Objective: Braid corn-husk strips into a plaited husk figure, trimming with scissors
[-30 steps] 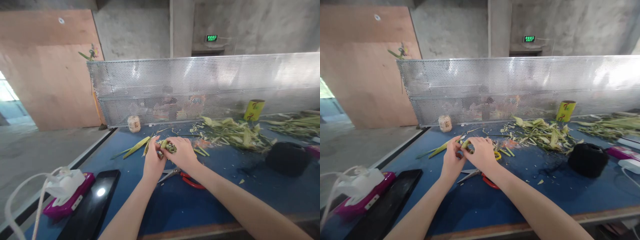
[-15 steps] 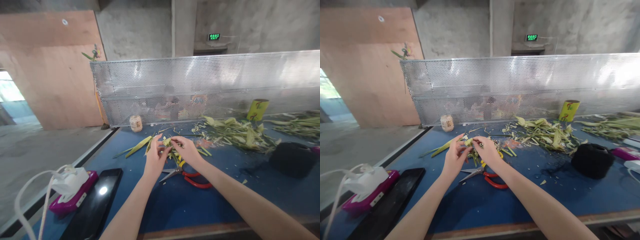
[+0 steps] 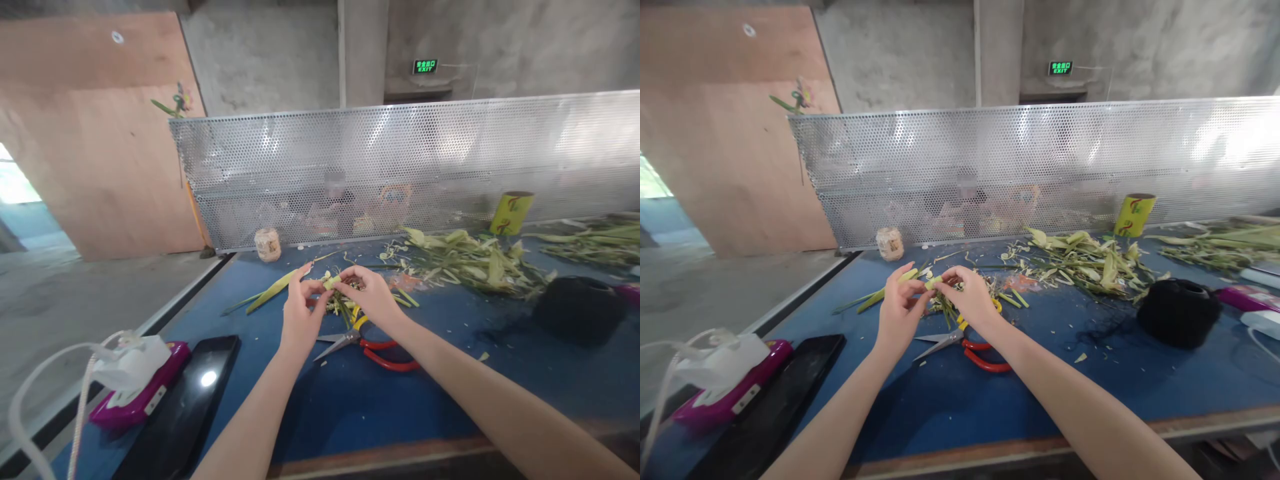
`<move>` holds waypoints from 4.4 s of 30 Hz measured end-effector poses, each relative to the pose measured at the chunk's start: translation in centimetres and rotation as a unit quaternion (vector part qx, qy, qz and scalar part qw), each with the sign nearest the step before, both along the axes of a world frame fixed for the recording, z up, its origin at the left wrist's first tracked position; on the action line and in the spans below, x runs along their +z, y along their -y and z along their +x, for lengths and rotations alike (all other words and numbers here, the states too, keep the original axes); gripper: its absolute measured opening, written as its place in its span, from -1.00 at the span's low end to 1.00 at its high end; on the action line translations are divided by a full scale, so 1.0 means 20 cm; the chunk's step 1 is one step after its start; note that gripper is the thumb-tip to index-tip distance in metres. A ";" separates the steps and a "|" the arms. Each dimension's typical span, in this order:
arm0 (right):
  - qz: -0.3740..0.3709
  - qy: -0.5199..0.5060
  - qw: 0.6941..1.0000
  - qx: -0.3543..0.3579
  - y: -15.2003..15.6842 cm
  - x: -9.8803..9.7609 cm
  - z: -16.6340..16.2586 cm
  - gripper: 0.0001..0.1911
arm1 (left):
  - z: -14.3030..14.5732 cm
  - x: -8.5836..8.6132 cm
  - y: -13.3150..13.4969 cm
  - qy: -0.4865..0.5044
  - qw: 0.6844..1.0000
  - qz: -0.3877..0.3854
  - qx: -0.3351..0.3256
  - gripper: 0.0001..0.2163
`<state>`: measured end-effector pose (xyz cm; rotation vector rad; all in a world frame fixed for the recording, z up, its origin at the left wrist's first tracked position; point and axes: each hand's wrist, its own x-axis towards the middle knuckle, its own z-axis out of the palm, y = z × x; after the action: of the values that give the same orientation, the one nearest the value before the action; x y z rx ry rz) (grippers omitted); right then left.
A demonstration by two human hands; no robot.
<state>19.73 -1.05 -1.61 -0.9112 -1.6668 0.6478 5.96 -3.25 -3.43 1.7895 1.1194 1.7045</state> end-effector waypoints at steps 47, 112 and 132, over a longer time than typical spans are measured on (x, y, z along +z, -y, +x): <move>-0.035 0.164 0.986 0.006 -0.06 -0.05 0.05 -0.62 | -0.02 -0.04 -0.05 -0.102 0.992 -0.062 -0.038 -0.50; 0.082 0.414 0.890 -0.172 -0.12 -0.10 0.17 -0.77 | -0.49 0.08 -0.34 -0.567 0.715 -0.234 0.336 -0.90; 0.042 0.452 0.877 -0.156 -0.12 -0.06 0.21 -0.75 | -0.26 0.09 -0.29 -0.580 0.707 -0.169 0.367 -0.69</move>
<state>23.96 1.28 -2.76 -1.5146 -2.2455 -0.1335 0.82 2.54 -1.54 2.2730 2.7075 0.2549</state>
